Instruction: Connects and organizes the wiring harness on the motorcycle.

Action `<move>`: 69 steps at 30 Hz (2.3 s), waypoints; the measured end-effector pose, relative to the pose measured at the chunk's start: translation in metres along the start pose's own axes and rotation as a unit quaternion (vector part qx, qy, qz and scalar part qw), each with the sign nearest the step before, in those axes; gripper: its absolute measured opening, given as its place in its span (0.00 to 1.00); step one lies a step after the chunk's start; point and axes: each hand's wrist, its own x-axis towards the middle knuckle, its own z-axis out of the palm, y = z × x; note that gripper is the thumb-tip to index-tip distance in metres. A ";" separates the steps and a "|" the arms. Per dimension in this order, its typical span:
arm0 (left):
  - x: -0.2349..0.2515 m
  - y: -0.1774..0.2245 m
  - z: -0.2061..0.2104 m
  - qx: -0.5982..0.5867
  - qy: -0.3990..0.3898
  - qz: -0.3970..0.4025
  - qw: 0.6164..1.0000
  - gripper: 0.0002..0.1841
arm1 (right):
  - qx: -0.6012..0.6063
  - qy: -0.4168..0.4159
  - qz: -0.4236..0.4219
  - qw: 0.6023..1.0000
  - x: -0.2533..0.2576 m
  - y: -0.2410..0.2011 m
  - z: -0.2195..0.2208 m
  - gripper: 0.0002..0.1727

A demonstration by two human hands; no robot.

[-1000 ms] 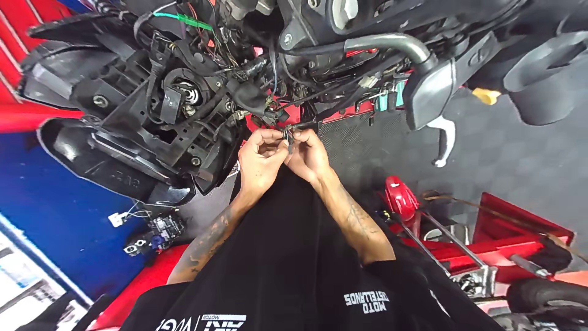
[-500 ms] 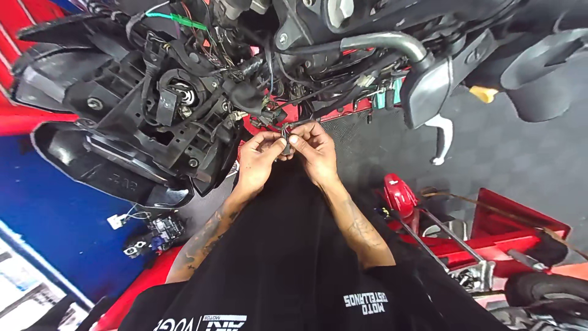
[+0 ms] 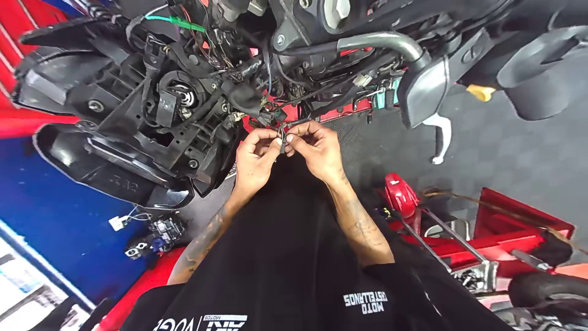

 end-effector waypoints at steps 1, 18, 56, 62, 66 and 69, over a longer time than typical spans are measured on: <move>-0.001 0.002 0.001 0.008 0.011 0.000 1.000 0.09 | 0.019 -0.001 0.007 1.000 -0.001 0.001 0.001 0.06; 0.008 0.016 -0.015 0.055 -0.060 -0.040 0.996 0.13 | 0.010 -0.022 0.057 0.998 -0.007 -0.002 -0.003 0.08; 0.009 0.012 -0.011 -0.098 -0.079 -0.139 0.982 0.08 | -0.072 0.061 -0.063 0.994 -0.008 0.012 0.005 0.09; 0.009 0.012 -0.008 -0.179 -0.053 -0.196 0.963 0.09 | -0.114 0.086 -0.095 0.985 -0.010 0.019 0.008 0.08; 0.012 0.012 -0.012 -0.227 -0.066 -0.227 0.945 0.09 | -0.056 0.048 -0.044 0.996 -0.006 0.018 0.005 0.08; 0.013 0.013 -0.013 -0.247 -0.071 -0.243 0.935 0.09 | 0.022 0.013 -0.005 1.000 -0.002 0.020 0.003 0.09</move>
